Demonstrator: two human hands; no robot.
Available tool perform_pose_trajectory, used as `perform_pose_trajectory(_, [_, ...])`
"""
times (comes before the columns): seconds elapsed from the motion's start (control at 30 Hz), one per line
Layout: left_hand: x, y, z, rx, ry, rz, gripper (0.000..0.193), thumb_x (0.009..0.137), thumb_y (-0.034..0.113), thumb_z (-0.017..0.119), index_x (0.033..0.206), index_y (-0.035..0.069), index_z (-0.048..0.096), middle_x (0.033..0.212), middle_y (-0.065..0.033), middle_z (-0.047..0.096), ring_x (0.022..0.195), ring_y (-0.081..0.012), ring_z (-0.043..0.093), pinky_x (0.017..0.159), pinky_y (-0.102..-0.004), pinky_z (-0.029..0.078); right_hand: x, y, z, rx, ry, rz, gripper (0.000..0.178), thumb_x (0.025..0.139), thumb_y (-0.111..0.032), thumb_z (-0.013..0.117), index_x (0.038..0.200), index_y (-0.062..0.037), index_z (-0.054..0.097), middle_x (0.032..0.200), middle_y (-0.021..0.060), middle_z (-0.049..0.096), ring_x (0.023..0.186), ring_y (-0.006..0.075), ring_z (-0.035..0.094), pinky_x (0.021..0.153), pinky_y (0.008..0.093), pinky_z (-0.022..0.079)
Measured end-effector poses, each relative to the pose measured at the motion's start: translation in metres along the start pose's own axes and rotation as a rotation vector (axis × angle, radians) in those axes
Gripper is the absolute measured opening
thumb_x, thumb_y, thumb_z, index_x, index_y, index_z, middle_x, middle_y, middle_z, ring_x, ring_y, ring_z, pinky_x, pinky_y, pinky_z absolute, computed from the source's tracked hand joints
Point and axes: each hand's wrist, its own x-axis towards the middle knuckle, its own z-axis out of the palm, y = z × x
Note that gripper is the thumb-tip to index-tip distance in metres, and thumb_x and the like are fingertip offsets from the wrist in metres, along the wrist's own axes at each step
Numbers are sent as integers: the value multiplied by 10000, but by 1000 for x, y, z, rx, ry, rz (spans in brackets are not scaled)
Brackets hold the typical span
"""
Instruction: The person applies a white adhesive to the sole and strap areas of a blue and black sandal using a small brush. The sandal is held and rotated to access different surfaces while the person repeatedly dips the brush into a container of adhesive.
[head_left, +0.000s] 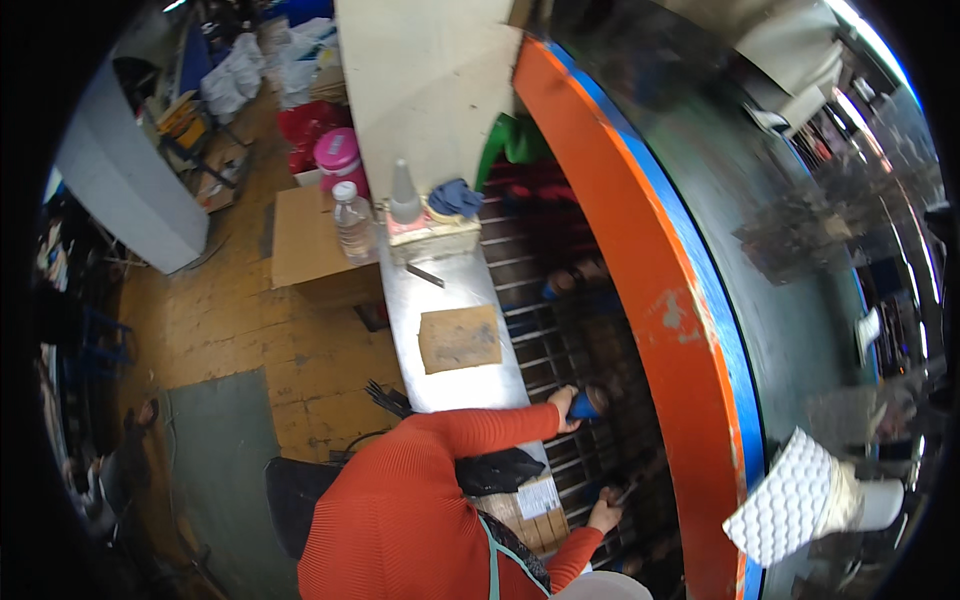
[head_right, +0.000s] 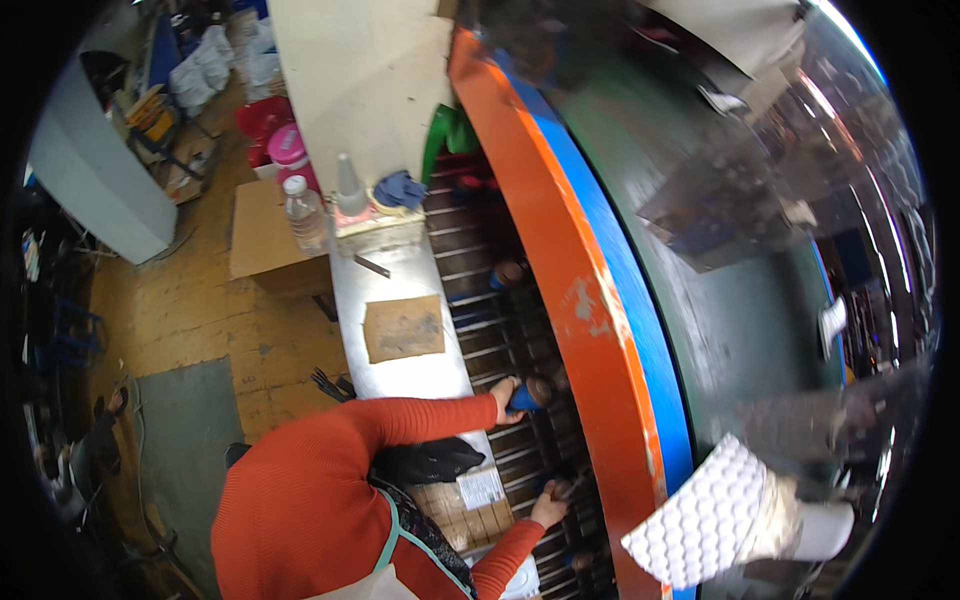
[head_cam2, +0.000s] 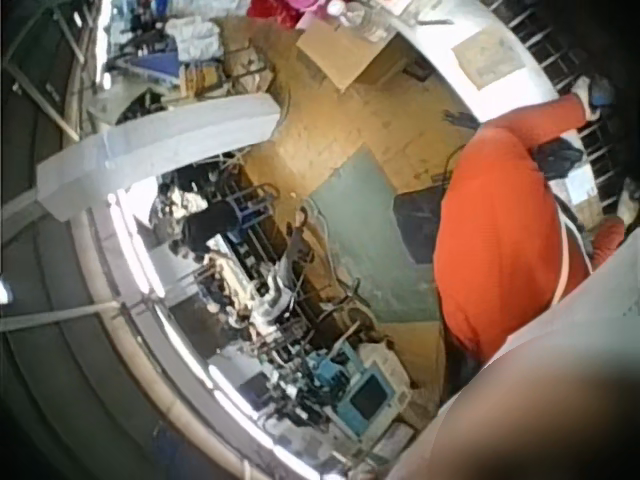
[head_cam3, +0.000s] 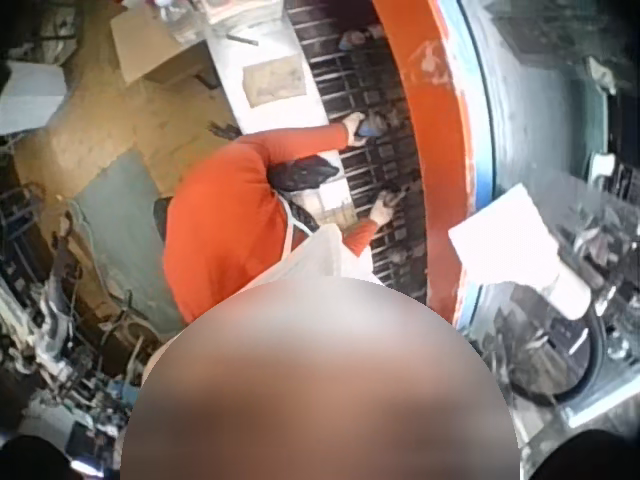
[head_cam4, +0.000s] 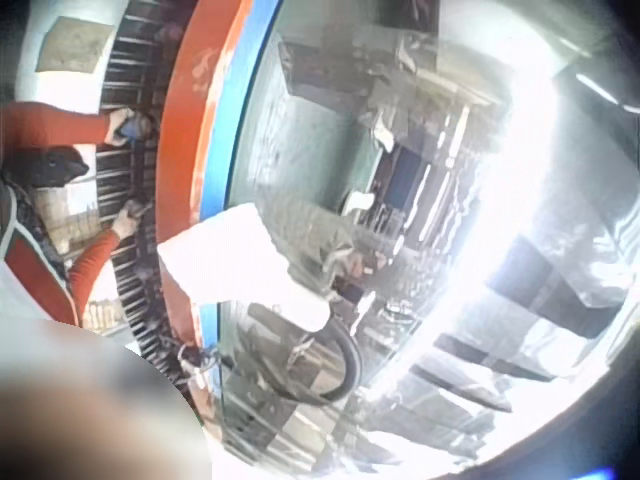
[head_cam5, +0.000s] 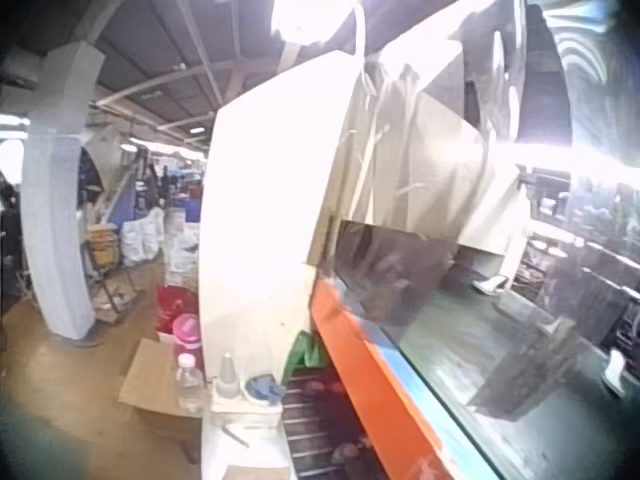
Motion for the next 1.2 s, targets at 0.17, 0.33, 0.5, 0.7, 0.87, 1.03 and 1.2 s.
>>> perform_pose_trajectory(0.17, [19, 10, 0, -41, 215, 124, 301, 832, 267, 594, 1101, 134, 565, 1109, -91, 609, 992, -253, 604, 767, -452, 523, 26, -15, 19, -206, -79, 2, 670, 694, -399, 817, 1135, 61, 609, 1123, 250, 645, 1055, 381, 614, 888, 423, 483])
perform_pose_trajectory(0.33, [61, 18, 21, -134, 249, 83, 522, 869, 476, 506, 1264, 135, 488, 1166, -120, 578, 1021, -306, 590, 832, -474, 508, 36, -24, -4, -240, -138, 97, 830, 686, -482, 768, 1249, 69, 507, 1234, 290, 552, 1166, 415, 526, 965, 460, 437])
perform_pose_trajectory(0.5, [44, -14, 21, 98, 376, 372, 760, 858, 558, 497, 1455, 120, 326, 1364, -187, 453, 1002, -280, 544, 822, -443, 462, 14, -34, -53, 69, -62, 151, 807, 685, -416, 769, 1238, 97, 484, 1188, 267, 577, 1024, 374, 590, 894, 422, 475])
perform_pose_trajectory(0.7, [-109, -60, -6, 955, -494, -344, 997, 755, 646, 677, 1476, 80, 284, 1514, -197, 294, 1351, -320, 363, 1087, -467, 309, -104, -46, -113, 1034, -72, 154, 528, 787, -224, 726, 1202, 10, 501, 1114, 92, 572, 964, 190, 565, 855, 337, 468])
perform_pose_trajectory(0.87, [-223, -83, -39, 761, -1019, -791, 696, 847, 385, 702, 1392, 63, 412, 1350, -133, 531, 1254, -301, 492, 1083, -482, 343, -228, -37, -168, 967, -49, -82, 407, 896, -223, 647, 1217, -32, 484, 1051, 47, 577, 914, 123, 534, 791, 265, 429])
perform_pose_trajectory(1.03, [-265, -95, -82, 789, -904, -631, 670, 791, 196, 766, 1362, 67, 440, 1318, -109, 547, 1233, -282, 517, 1082, -475, 368, -302, -14, -182, 712, 353, 77, 255, 1004, -232, 495, 951, 0, 586, 834, 63, 641, 746, 142, 566, 718, 264, 441])
perform_pose_trajectory(1.2, [-309, -99, -78, 881, -975, -239, 887, 715, 272, 839, 1434, 119, 343, 1380, -85, 489, 1276, -295, 465, 1064, -507, 389, -361, 30, -167, 202, 350, 292, 156, 951, -207, 554, 915, -67, 613, 816, 102, 626, 745, 285, 599, 684, 388, 421])
